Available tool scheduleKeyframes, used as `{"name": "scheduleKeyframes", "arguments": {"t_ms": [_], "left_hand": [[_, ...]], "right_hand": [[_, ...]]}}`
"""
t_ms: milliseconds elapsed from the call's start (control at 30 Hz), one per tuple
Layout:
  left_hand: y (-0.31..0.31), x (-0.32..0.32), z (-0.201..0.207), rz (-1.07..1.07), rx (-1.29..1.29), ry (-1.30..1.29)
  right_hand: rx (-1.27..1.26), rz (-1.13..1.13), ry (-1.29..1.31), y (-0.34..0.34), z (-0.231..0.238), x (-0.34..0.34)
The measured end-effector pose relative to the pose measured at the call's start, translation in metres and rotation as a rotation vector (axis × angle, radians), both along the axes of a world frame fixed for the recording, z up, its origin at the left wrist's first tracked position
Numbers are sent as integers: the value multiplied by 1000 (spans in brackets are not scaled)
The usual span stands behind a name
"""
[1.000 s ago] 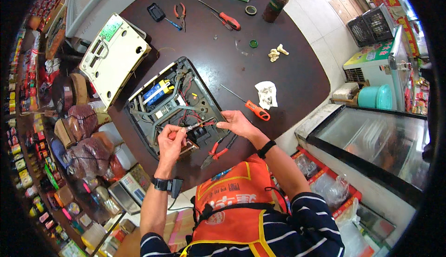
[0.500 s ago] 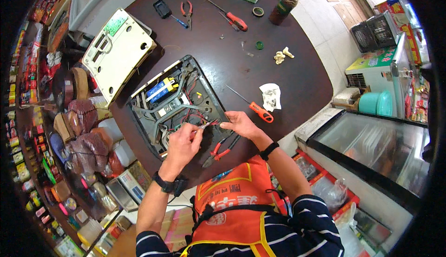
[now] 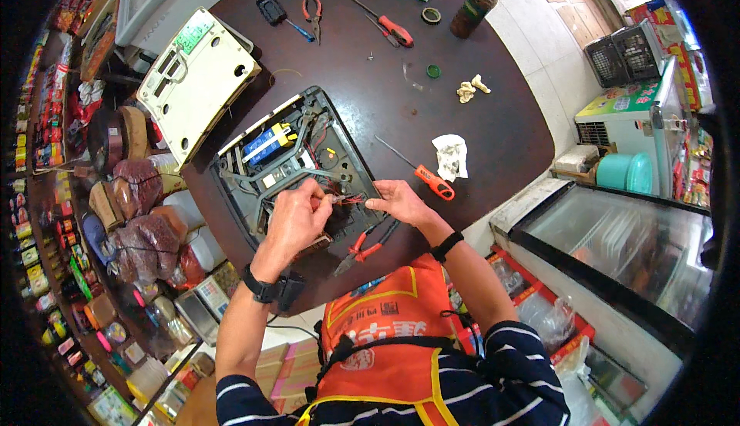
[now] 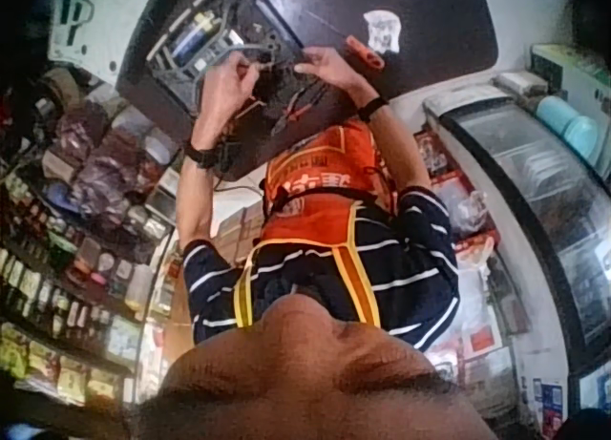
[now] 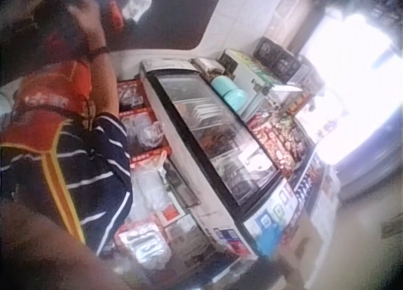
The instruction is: The person repairs a digital weighing scale by manipulating internal wires and components with pliers and a screwdriver. They reassemble the scale, test the display and keypad, then open it again to inspect the circuit board.
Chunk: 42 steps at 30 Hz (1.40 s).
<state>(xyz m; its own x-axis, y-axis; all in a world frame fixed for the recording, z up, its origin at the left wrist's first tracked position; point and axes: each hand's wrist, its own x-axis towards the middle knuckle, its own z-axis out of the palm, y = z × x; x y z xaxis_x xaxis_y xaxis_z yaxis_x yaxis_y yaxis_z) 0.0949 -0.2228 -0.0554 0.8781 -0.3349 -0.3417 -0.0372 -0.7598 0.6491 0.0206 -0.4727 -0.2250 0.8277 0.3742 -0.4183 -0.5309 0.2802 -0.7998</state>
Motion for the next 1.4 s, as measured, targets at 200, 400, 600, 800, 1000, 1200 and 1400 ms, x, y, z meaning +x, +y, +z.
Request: {"name": "scheduleKeyframes", "arguments": {"t_ms": [200,400,600,800,1000,1200,1400], "left_hand": [[13,46,-2,-214,-106,127],[13,73,10,-330,27,178],[13,69,-3,-399,-89,102],[12,85,-17,-617,-163,42],[-3,93,-13,-690,-113,-12],[-11,68,3,-686,95,-163],[-4,51,14,-619,85,-222]], "right_hand": [[-9,11,21,1,3,1],[0,-28,31,3,-1,-1],[24,-17,7,3,-7,0],[17,18,26,1,-4,2],[-34,37,32,-1,-2,2],[40,10,37,1,-3,1],[19,-7,40,2,0,0]]}}
